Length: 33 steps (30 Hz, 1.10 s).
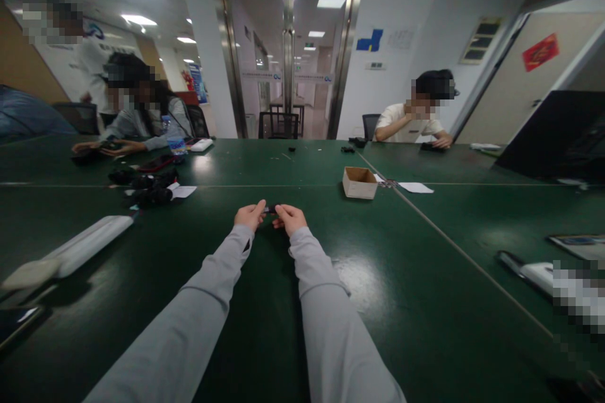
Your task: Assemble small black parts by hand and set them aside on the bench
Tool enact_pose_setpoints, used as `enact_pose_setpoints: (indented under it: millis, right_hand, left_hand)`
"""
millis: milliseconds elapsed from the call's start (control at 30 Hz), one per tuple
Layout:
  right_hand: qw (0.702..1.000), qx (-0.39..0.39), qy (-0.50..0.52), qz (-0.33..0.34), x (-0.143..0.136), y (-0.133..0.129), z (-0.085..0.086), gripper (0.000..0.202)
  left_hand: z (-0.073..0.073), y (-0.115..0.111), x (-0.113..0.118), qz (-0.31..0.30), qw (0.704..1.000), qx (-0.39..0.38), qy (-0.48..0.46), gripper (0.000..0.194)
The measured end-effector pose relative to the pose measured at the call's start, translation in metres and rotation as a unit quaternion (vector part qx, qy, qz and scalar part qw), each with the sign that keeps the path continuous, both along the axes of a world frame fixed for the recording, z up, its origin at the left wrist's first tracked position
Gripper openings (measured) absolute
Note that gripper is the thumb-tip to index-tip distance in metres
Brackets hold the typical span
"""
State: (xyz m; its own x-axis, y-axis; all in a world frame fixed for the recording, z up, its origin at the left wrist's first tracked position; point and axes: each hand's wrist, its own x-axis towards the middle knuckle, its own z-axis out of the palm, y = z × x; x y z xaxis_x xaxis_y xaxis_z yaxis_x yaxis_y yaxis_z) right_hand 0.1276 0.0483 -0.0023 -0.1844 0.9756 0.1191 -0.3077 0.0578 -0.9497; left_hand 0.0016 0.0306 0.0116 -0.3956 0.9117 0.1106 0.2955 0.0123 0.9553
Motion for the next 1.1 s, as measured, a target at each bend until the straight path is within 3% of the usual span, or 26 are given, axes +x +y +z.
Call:
enact_pose_setpoints:
  millis: [200, 333, 533, 700, 1100]
  right_hand:
    - [1.000, 0.008, 0.015, 0.006, 0.002, 0.007, -0.010, 0.033]
    - [1.000, -0.001, 0.021, -0.015, 0.001, 0.013, -0.015, 0.032]
    - [0.997, -0.052, 0.046, -0.020, 0.002, 0.005, -0.003, 0.022]
    - [0.995, -0.069, 0.068, -0.022, 0.003, 0.003, 0.001, 0.019]
    - [0.999, -0.028, 0.047, -0.004, 0.003, 0.003, -0.003, 0.020]
  left_hand:
    - [-0.002, -0.001, 0.000, -0.018, 1.000, 0.009, 0.016, 0.045]
    - [-0.009, 0.002, 0.003, -0.043, 0.995, 0.064, -0.059, 0.040]
    - [-0.008, 0.001, 0.002, -0.130, 0.970, 0.151, -0.143, 0.037]
    - [-0.007, 0.001, -0.002, -0.189, 0.963, 0.128, -0.142, 0.039]
    - [-0.010, 0.007, -0.002, -0.107, 0.987, 0.044, -0.112, 0.047]
